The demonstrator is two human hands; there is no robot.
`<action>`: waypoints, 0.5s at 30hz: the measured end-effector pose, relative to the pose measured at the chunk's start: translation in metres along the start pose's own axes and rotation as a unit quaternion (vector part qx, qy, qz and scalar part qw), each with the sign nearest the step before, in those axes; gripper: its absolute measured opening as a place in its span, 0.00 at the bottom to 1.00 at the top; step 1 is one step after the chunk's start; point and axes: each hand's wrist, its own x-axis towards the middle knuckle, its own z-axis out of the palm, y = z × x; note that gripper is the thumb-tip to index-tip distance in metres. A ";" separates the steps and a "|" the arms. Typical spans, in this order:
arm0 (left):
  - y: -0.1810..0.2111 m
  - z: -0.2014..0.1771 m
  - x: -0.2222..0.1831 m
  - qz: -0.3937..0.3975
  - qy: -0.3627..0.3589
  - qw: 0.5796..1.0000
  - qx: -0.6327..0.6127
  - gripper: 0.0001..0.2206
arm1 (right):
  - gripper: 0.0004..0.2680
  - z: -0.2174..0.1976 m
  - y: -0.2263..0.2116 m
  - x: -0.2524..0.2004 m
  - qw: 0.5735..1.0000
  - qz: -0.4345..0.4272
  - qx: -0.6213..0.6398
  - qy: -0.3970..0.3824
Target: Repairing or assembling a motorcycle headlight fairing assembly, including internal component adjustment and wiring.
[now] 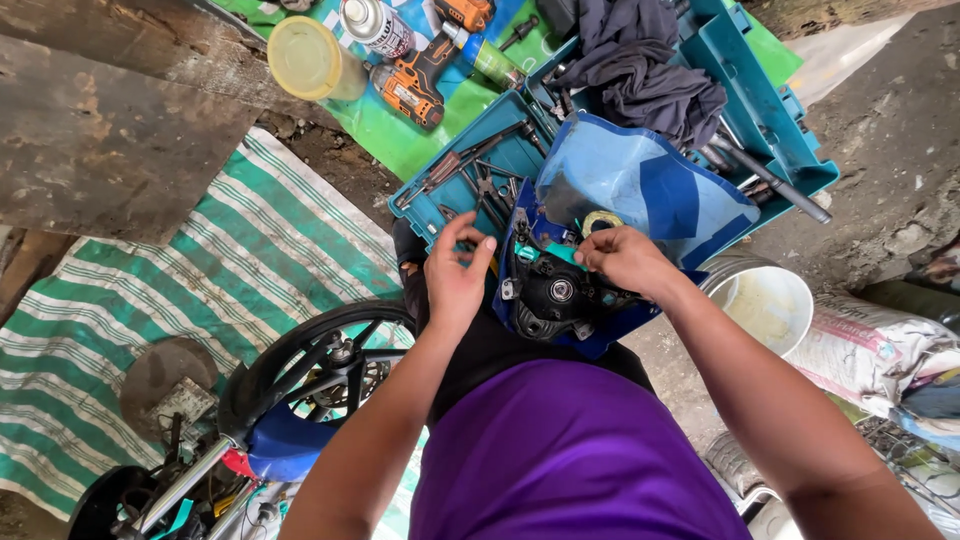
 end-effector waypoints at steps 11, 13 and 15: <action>-0.081 0.046 -0.038 -0.015 -0.043 0.983 0.178 0.34 | 0.07 0.068 0.025 0.077 0.981 -0.001 -0.191 -0.037; -0.090 0.045 -0.047 0.069 0.016 0.980 0.186 0.28 | 0.08 0.075 0.041 0.084 0.980 -0.011 -0.194 -0.036; -0.083 0.035 -0.053 0.216 -0.015 0.949 0.228 0.18 | 0.07 0.082 0.063 0.098 0.976 0.001 -0.216 -0.027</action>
